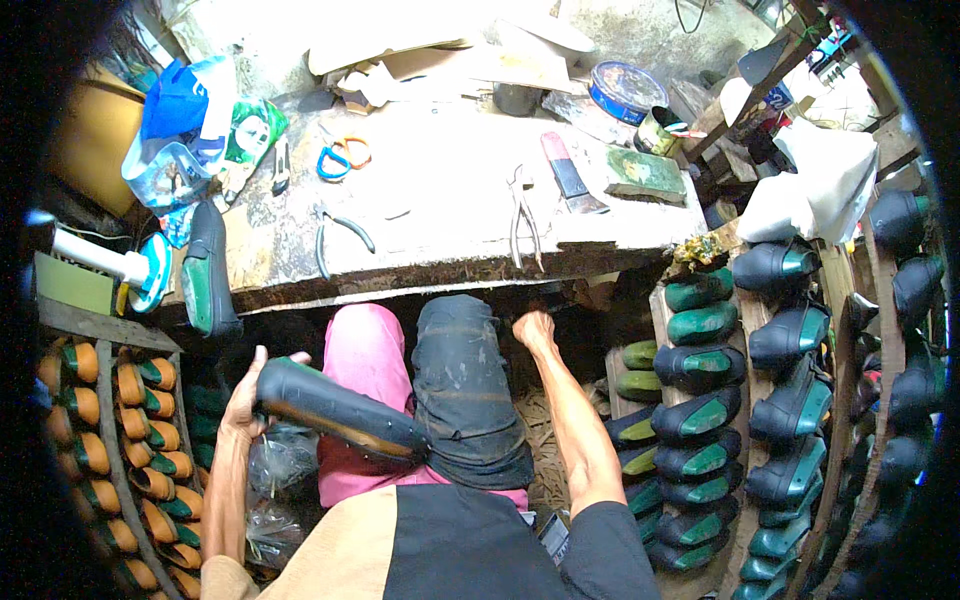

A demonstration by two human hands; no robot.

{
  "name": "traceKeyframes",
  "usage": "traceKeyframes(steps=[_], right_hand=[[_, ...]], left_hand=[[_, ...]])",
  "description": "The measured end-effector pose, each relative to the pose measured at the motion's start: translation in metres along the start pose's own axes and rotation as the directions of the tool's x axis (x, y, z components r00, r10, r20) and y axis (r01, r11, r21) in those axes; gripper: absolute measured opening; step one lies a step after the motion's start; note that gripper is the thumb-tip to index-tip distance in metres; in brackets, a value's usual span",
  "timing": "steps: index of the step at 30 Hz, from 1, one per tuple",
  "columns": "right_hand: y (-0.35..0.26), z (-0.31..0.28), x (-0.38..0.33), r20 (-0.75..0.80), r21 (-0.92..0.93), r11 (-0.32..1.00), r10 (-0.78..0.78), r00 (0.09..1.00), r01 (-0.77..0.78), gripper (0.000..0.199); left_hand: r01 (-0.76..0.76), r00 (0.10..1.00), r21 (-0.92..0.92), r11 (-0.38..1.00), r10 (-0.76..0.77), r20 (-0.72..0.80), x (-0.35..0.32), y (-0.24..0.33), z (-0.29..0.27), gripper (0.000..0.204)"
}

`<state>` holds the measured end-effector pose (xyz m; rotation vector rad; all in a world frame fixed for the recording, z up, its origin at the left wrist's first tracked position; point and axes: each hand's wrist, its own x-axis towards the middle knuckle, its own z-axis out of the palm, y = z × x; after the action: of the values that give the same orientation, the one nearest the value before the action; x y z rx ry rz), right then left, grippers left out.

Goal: The person repairs a black slip-on shoe by hammering the sole, inserting a wedge, and using pliers to adjust the shoe's edge. The person repeatedly hammers and manipulates the shoe while seated on the floor.

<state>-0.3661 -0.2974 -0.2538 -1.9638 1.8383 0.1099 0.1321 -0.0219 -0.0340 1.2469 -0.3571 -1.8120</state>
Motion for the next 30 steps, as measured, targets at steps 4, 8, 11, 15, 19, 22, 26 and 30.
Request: traceKeyframes(steps=[4,8,11,15,19,22,26,30], right_hand=[[0.002,0.011,-0.033,0.034,0.07,0.997,-0.047,0.998,0.045,0.026],[-0.023,-0.025,-0.087,-0.248,0.197,0.974,-0.056,0.967,0.107,0.03],[-0.057,-0.081,-0.117,-0.536,0.372,0.866,-0.094,0.839,0.335,0.022],[-0.088,-0.17,-0.118,-0.711,0.256,0.825,-0.192,0.676,0.504,0.017],[-0.112,-0.225,-0.065,-0.712,0.091,0.909,-0.226,0.665,0.407,0.023],[-0.118,-0.251,-0.018,-0.632,-0.098,0.951,-0.287,0.72,0.293,0.032],[-0.12,-0.266,0.038,-0.549,-0.194,0.979,-0.161,0.82,0.062,0.055],[-0.105,-0.266,0.07,-0.54,-0.319,0.945,-0.24,0.807,0.067,0.052]], left_hand=[[-0.326,0.926,-0.36,0.874,0.219,-0.308,0.026,-0.022,0.013,0.058],[-0.508,0.861,-0.237,0.828,0.479,-0.171,0.077,-0.029,0.071,0.055],[-0.526,0.841,-0.127,0.841,0.492,-0.223,0.095,-0.028,0.124,0.049],[-0.635,0.766,0.309,0.708,0.63,0.13,0.106,-0.035,0.181,0.045],[-0.708,0.683,0.371,0.601,0.716,0.144,0.11,-0.044,0.188,0.047],[-0.71,0.632,0.476,0.519,0.768,0.106,0.109,-0.044,0.167,0.061],[-0.572,0.751,0.493,0.656,0.66,-0.006,0.107,-0.042,0.145,0.073],[-0.637,0.696,0.502,0.586,0.717,0.046,0.11,-0.048,0.152,0.067]])
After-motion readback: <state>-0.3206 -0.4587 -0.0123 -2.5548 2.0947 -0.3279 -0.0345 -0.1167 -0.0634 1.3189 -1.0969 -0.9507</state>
